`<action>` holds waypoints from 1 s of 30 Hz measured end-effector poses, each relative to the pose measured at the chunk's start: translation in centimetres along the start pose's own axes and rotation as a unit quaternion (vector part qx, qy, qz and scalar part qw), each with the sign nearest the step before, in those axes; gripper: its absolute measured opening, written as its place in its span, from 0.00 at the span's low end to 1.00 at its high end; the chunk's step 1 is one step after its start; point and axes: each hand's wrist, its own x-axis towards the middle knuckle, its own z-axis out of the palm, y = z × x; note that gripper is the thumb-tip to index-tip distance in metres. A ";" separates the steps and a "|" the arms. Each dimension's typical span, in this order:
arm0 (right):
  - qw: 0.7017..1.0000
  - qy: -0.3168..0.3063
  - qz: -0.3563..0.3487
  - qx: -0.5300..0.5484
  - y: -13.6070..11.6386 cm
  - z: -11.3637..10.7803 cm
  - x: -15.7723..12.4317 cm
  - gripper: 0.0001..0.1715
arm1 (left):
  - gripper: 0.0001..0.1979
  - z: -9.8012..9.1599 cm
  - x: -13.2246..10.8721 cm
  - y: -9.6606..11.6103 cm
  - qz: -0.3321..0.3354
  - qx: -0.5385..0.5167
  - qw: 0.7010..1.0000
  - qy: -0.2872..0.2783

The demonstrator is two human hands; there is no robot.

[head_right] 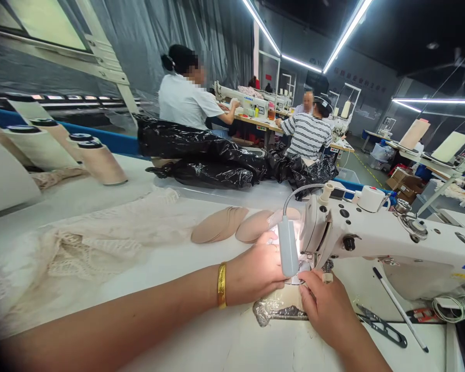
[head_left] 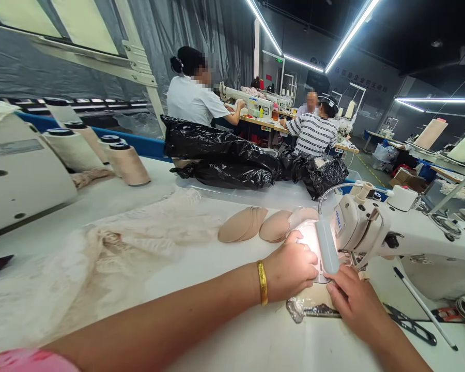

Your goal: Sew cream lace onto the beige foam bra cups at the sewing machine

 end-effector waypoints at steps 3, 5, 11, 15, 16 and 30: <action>1.000 0.015 -0.001 -0.014 0.1 0.1 0.1 0.13 | 0.05 0.0 0.3 -0.5 -0.004 0.002 1.000 0.012; 1.000 0.021 -0.001 -0.016 0.1 0.2 0.1 0.13 | 0.07 -0.5 0.5 -1.2 -0.045 0.015 0.998 0.033; 0.999 0.025 0.003 -0.034 0.3 0.4 0.1 0.13 | 0.21 -2.4 2.1 -5.7 -0.251 0.020 0.966 0.063; 0.999 0.026 0.004 -0.039 0.5 0.5 0.0 0.12 | 0.10 -2.5 3.0 -8.4 -0.293 -0.028 0.955 0.037; 0.999 0.022 0.004 -0.038 0.6 0.5 0.0 0.12 | 0.09 -2.7 3.0 -8.9 -0.305 -0.036 0.950 0.047; 0.999 -0.031 0.033 -0.023 0.5 0.3 -0.1 0.14 | 0.08 -7.4 -2.9 -0.5 -0.160 0.031 0.986 0.045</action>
